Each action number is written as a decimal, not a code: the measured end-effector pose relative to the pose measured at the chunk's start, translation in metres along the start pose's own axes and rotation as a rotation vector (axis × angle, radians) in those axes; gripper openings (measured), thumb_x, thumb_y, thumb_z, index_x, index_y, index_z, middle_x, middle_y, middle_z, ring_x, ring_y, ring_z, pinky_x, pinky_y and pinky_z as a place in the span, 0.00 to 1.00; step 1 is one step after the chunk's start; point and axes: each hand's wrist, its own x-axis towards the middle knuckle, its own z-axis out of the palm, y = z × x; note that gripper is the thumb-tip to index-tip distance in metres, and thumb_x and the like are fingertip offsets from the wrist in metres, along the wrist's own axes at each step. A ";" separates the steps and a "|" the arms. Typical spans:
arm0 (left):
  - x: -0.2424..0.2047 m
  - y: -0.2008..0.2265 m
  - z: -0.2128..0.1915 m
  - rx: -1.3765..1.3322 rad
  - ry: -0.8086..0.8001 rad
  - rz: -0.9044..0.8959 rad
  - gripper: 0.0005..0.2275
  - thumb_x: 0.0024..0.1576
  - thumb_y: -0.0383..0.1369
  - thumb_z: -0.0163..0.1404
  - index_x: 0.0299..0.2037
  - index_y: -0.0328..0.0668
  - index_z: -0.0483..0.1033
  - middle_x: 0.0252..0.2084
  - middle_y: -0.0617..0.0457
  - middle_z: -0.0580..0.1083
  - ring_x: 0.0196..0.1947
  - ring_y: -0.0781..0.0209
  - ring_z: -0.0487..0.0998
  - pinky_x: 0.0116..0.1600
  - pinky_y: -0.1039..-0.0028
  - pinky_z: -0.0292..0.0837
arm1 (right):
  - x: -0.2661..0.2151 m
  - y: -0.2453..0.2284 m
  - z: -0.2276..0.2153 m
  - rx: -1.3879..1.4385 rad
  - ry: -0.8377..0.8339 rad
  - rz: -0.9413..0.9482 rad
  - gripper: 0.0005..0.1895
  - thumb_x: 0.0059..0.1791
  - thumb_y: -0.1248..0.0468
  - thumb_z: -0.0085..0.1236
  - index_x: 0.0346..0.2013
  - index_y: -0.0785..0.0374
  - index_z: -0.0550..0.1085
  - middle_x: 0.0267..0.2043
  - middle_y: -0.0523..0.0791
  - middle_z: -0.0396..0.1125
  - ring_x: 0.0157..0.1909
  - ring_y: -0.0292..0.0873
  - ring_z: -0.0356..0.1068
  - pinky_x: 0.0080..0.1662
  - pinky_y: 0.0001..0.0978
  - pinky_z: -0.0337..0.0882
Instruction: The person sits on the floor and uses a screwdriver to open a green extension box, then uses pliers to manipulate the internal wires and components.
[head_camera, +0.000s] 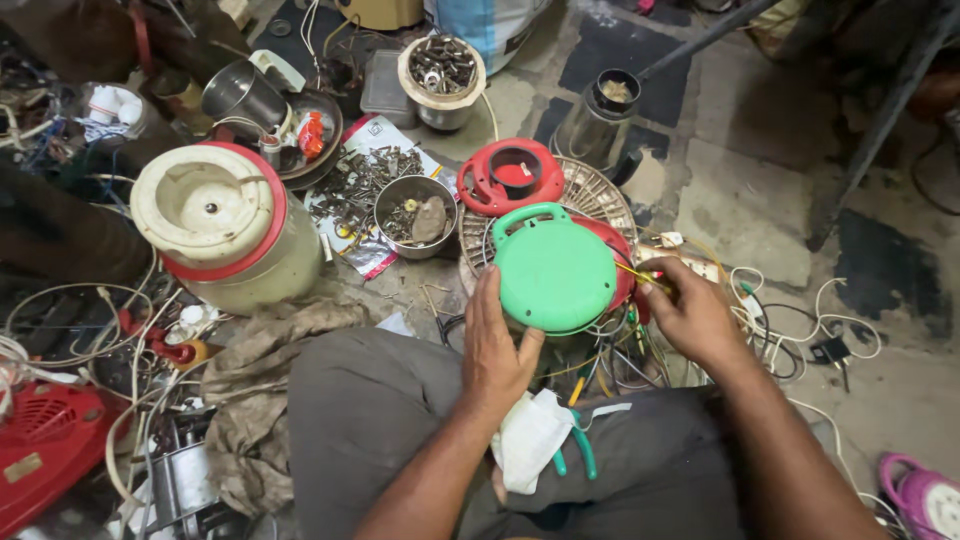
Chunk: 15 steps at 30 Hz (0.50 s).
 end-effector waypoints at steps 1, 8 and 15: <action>0.000 -0.002 0.003 -0.038 0.023 0.006 0.35 0.57 0.30 0.56 0.73 0.32 0.50 0.71 0.31 0.60 0.71 0.32 0.61 0.72 0.52 0.56 | -0.003 0.003 -0.003 -0.037 0.007 0.044 0.16 0.49 0.57 0.61 0.49 0.61 0.77 0.38 0.50 0.77 0.37 0.47 0.77 0.43 0.38 0.75; 0.003 -0.007 0.009 -0.183 0.074 -0.044 0.32 0.55 0.17 0.44 0.73 0.38 0.52 0.72 0.33 0.61 0.72 0.34 0.64 0.71 0.57 0.63 | 0.002 0.027 0.014 0.247 0.135 0.136 0.18 0.51 0.56 0.62 0.45 0.68 0.77 0.36 0.48 0.76 0.36 0.41 0.73 0.40 0.33 0.72; 0.007 0.003 -0.002 -0.195 0.081 -0.044 0.33 0.53 0.15 0.40 0.72 0.41 0.56 0.72 0.37 0.64 0.71 0.39 0.66 0.70 0.60 0.65 | 0.044 -0.001 0.028 0.529 0.080 0.206 0.18 0.55 0.58 0.60 0.58 0.61 0.78 0.30 0.49 0.71 0.26 0.43 0.67 0.28 0.41 0.67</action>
